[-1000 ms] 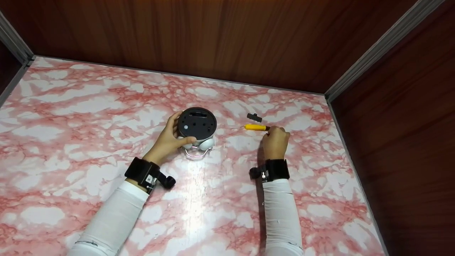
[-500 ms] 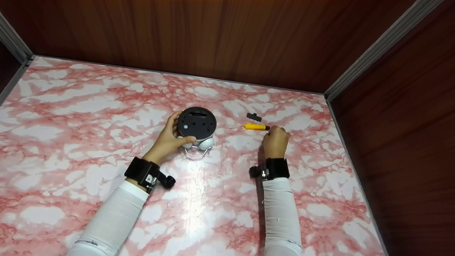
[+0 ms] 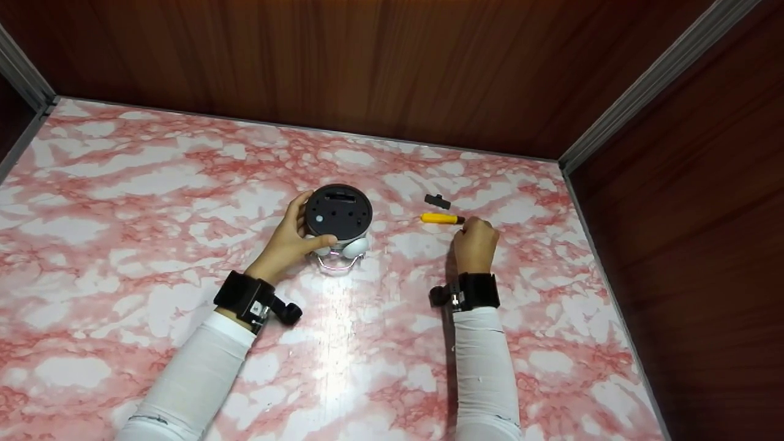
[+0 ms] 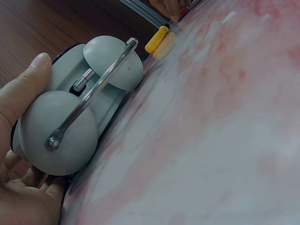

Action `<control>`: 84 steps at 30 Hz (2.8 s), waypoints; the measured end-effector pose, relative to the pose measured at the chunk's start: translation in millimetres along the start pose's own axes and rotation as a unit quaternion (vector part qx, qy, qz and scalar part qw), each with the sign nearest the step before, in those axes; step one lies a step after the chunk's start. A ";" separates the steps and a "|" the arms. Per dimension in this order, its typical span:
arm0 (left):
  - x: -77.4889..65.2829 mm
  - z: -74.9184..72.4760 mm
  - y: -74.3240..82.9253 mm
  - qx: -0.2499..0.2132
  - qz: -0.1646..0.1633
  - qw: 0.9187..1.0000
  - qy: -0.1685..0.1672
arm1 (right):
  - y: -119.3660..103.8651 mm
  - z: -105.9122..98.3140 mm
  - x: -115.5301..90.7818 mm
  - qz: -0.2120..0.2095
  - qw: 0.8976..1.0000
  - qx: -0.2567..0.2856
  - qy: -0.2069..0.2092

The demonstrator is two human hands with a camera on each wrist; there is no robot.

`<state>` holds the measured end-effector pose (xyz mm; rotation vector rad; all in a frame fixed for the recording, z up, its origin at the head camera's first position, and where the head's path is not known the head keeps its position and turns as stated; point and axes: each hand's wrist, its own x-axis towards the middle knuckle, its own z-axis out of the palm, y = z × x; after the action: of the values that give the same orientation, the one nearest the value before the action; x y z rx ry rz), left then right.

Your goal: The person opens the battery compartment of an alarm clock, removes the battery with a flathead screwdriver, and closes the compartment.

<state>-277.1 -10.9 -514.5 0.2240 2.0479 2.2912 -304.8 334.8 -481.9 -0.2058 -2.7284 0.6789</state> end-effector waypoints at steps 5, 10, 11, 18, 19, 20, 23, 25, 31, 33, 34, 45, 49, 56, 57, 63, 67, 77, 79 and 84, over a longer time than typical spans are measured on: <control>-0.2 0.6 0.1 0.004 0.006 1.000 0.003 | 1.0 -0.6 0.9 0.006 1.000 -0.002 -0.005; 0.1 1.3 -0.2 0.005 0.008 1.000 0.005 | 1.5 -2.0 0.6 0.011 1.000 0.005 -0.009; 0.1 1.3 -0.4 0.005 0.006 1.000 0.006 | 1.5 -2.2 0.4 0.013 1.000 0.007 -0.011; 0.2 0.9 -0.8 -0.001 0.007 1.000 0.004 | 2.3 -2.5 -0.6 0.014 1.000 0.023 -0.014; 0.1 0.8 -0.6 -0.001 0.007 1.000 0.005 | 2.3 -2.4 -0.8 0.014 0.999 0.026 -0.014; 0.2 0.8 -0.5 -0.003 0.007 1.000 0.004 | 2.2 -2.4 -0.8 0.013 0.999 0.027 -0.013; 0.7 0.8 -0.8 -0.007 0.007 1.000 0.003 | 1.6 -2.5 -1.2 0.009 0.999 0.031 -0.010; 0.7 0.8 -0.7 -0.011 0.008 1.000 0.001 | 1.3 -2.3 -1.4 0.007 0.999 0.032 -0.007; -0.2 -0.1 -0.7 -0.016 0.014 1.000 -0.007 | 0.4 -2.0 -1.6 0.008 0.999 0.033 -0.009; -0.2 -0.3 -1.0 -0.016 0.015 1.000 -0.007 | 0.5 -2.0 -1.2 0.006 0.999 0.034 -0.009; -0.2 -0.3 -1.1 -0.016 0.014 1.000 -0.007 | 0.6 -2.0 -1.1 0.006 0.999 0.035 -0.010; 0.1 0.3 -1.0 -0.019 0.012 1.000 -0.005 | 0.5 -3.5 -1.0 -0.003 0.999 0.047 -0.012; -0.1 0.5 -1.0 -0.023 0.008 1.000 -0.002 | -0.1 -3.6 -0.9 -0.001 0.999 0.050 -0.014; 0.5 0.3 -2.0 -0.020 0.005 1.000 -0.003 | 0.2 -4.0 -0.9 -0.006 0.998 0.056 -0.011; 0.6 0.3 -1.9 -0.016 0.005 1.000 -0.003 | 0.2 -4.3 -0.9 -0.006 0.998 0.055 -0.012; 0.6 0.1 0.5 -0.005 0.006 1.000 -0.005 | 0.3 -6.2 -0.7 0.000 0.999 0.046 -0.016; 0.7 0.1 0.3 -0.007 0.011 1.000 -0.003 | 0.4 -6.3 -1.0 -0.014 0.999 0.052 -0.011; 1.7 0.4 -1.9 -0.014 0.012 1.000 -0.005 | 0.0 -5.8 -3.4 -0.018 0.998 0.056 -0.011; 1.3 0.4 -1.5 -0.015 0.012 1.000 -0.005 | 0.4 -5.2 -3.3 -0.019 0.999 0.050 -0.012; 0.5 -0.2 -1.0 -0.011 0.016 1.000 -0.006 | 0.9 -4.9 -2.8 -0.019 0.999 0.028 -0.016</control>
<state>-277.7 -10.9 -515.5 0.2704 2.0276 2.3226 -300.4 337.1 -479.1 -0.1306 -2.7325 0.7521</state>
